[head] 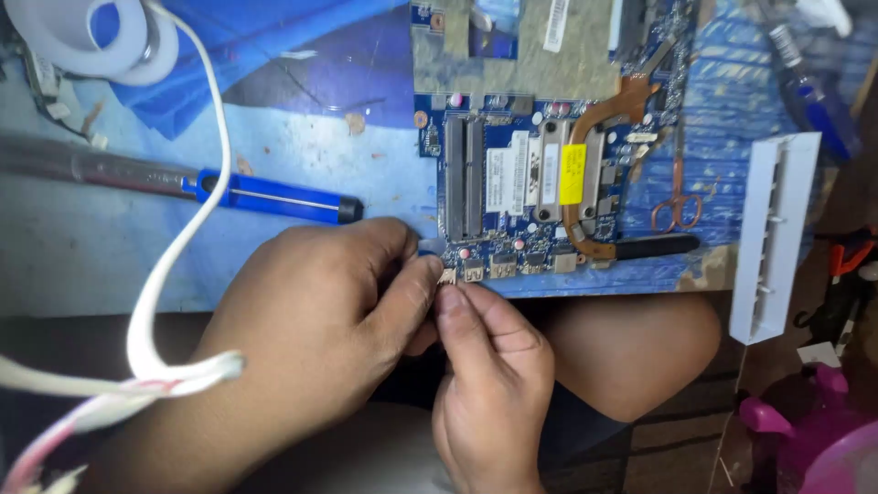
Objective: Trimming and preparing a small electronic connector with scissors before attempting to align it on a laptop motherboard.
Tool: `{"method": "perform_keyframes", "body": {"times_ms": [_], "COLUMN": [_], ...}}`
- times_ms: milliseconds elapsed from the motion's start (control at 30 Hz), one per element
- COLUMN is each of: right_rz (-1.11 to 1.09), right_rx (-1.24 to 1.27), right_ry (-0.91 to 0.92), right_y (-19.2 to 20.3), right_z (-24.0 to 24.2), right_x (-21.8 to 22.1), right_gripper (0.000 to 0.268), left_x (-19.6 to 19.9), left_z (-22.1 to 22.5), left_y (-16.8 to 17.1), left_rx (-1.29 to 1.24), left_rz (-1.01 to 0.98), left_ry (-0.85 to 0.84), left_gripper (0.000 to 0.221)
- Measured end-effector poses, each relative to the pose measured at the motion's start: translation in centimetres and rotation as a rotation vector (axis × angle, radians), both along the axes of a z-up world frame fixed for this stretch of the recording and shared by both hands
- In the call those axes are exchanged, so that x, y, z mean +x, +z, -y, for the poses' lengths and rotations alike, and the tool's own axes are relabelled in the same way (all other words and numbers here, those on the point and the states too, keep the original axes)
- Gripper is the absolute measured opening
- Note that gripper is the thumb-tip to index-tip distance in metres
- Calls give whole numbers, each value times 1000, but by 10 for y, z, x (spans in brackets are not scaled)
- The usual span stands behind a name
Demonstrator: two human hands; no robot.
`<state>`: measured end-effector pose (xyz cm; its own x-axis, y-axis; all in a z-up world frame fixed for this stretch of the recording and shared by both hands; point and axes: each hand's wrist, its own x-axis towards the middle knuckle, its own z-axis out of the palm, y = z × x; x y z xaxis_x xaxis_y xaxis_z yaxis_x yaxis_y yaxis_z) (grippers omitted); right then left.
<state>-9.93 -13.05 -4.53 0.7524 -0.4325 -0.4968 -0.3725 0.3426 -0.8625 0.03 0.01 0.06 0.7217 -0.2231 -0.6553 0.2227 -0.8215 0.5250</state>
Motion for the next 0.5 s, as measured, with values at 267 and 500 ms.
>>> {"method": "perform_keyframes", "body": {"times_ms": [267, 500], "right_rz": [5, -82], "right_rx": [-79, -33], "right_ry": [-92, -249], "right_y": [-5, -8], "right_z": [-10, -13], "right_x": [-2, 0], "right_gripper": [18, 18], "left_x": [1, -4], "left_z": [2, 1], "left_y": [3, -2], "left_rx": [2, -3], "left_rz": [-13, 44], "left_ry": [11, 22], "left_gripper": [44, 41]}}
